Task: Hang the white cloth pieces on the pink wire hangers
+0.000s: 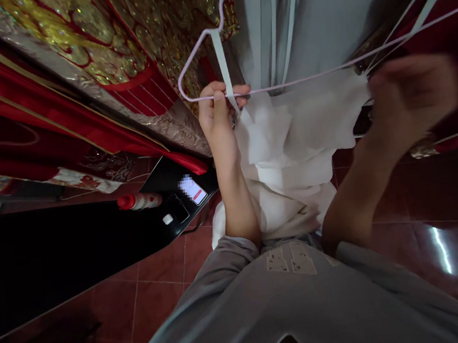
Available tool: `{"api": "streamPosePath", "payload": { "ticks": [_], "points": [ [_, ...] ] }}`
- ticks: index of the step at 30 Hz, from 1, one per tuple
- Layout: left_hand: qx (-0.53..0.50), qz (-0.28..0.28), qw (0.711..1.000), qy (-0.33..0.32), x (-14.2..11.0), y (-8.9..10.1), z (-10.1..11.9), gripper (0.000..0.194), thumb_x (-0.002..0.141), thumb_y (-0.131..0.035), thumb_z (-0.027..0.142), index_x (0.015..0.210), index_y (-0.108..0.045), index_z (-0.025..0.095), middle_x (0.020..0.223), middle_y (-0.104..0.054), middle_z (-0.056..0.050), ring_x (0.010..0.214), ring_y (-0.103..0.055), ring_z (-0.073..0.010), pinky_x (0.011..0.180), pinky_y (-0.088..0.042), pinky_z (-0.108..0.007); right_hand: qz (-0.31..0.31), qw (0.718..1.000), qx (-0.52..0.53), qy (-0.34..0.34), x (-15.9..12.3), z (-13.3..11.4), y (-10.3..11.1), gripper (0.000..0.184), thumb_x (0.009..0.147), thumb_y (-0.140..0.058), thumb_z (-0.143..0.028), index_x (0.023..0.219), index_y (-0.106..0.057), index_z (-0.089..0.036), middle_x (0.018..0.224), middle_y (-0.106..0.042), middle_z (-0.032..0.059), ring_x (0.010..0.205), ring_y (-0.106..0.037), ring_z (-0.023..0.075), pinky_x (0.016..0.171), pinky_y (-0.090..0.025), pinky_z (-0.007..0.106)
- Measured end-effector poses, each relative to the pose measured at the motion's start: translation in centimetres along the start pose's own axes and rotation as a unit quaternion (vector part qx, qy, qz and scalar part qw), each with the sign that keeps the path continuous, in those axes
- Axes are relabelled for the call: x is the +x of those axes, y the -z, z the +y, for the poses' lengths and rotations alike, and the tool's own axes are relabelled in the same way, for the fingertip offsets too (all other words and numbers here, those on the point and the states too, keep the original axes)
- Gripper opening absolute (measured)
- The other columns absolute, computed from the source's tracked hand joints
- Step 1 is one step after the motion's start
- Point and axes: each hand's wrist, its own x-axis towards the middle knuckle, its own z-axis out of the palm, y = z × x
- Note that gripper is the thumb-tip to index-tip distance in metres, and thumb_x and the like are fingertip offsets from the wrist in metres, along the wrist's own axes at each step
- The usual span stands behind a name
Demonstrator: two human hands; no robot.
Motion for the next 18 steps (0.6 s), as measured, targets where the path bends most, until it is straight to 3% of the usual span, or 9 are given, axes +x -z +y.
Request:
{"api": "streamPosePath", "payload": {
  "ticks": [1, 2, 4, 6, 8, 12, 18],
  "points": [
    [0.009, 0.007, 1.000, 0.000, 0.0, 0.0, 0.0, 0.026, 0.103, -0.034, 0.015, 0.087, -0.052, 0.025, 0.082, -0.067, 0.000, 0.074, -0.059, -0.0196, 0.080, -0.047, -0.037, -0.023, 0.997, -0.036, 0.064, -0.3, 1.2, -0.3, 0.020, 0.069, -0.069, -0.016, 0.087, -0.059, -0.019, 0.090, -0.057, -0.0047, 0.074, -0.053, -0.0034, 0.064, -0.046, 0.004],
    [0.015, 0.014, 1.000, 0.003, 0.0, -0.1, -0.1, 0.025, 0.103, -0.035, 0.016, 0.088, -0.052, 0.025, 0.081, -0.067, 0.000, 0.075, -0.059, -0.0198, 0.080, -0.047, -0.037, -0.055, 0.994, -0.056, 0.081, -0.5, 2.2, -0.7, 0.024, 0.070, -0.066, -0.017, 0.093, -0.059, -0.018, 0.089, -0.059, -0.0025, 0.071, -0.054, -0.0011, 0.062, -0.047, 0.007],
    [0.022, 0.027, 0.999, 0.012, 0.0, -0.2, -0.1, 0.023, 0.103, -0.036, 0.017, 0.088, -0.052, 0.026, 0.082, -0.068, -0.001, 0.077, -0.060, -0.0204, 0.081, -0.046, -0.037, -0.103, 0.990, -0.068, 0.066, -0.7, 3.2, -1.7, 0.037, 0.072, -0.060, -0.024, 0.109, -0.055, -0.018, 0.099, -0.061, 0.0008, 0.077, -0.060, 0.0043, 0.068, -0.052, 0.015],
    [0.027, 0.037, 0.999, 0.024, 0.0, -0.3, 0.0, 0.020, 0.103, -0.037, 0.019, 0.089, -0.051, 0.026, 0.083, -0.068, -0.001, 0.082, -0.061, -0.0205, 0.083, -0.046, -0.036, -0.177, 0.983, -0.029, 0.037, -0.9, 3.1, -2.7, 0.046, 0.075, -0.053, -0.032, 0.120, -0.048, -0.023, 0.116, -0.058, 0.0004, 0.095, -0.062, 0.0087, 0.085, -0.053, 0.022],
    [0.036, 0.039, 0.998, 0.030, -0.2, -0.4, 0.2, 0.019, 0.103, -0.037, 0.020, 0.091, -0.050, 0.025, 0.084, -0.067, -0.001, 0.084, -0.062, -0.0199, 0.084, -0.047, -0.035, -0.238, 0.970, 0.036, 0.032, -1.2, 2.5, -3.4, 0.037, 0.079, -0.047, -0.038, 0.113, -0.048, -0.024, 0.112, -0.058, -0.0012, 0.104, -0.059, 0.0092, 0.096, -0.050, 0.024],
    [0.029, 0.000, 1.000, 0.007, -0.6, -0.4, 0.6, 0.020, 0.104, -0.033, 0.016, 0.090, -0.046, 0.024, 0.082, -0.067, -0.001, 0.081, -0.062, -0.0176, 0.084, -0.048, -0.034, -0.240, 0.967, 0.086, 0.029, -2.1, 2.5, -3.7, 0.025, 0.085, -0.043, -0.046, 0.089, -0.045, -0.022, 0.091, -0.054, -0.0005, 0.095, -0.057, 0.0075, 0.083, -0.052, 0.022],
    [0.026, -0.022, 0.999, 0.002, -0.8, 0.4, 0.4, 0.021, 0.103, -0.037, 0.015, 0.091, -0.053, 0.024, 0.090, -0.069, -0.002, 0.088, -0.063, -0.0195, 0.091, -0.045, -0.039, -0.255, 0.959, 0.117, 0.023, -1.3, 3.8, -3.4, 0.033, 0.087, -0.037, -0.054, 0.091, -0.041, -0.021, 0.090, -0.048, 0.0017, 0.093, -0.054, 0.0093, 0.068, -0.048, 0.021]
  ]
}}
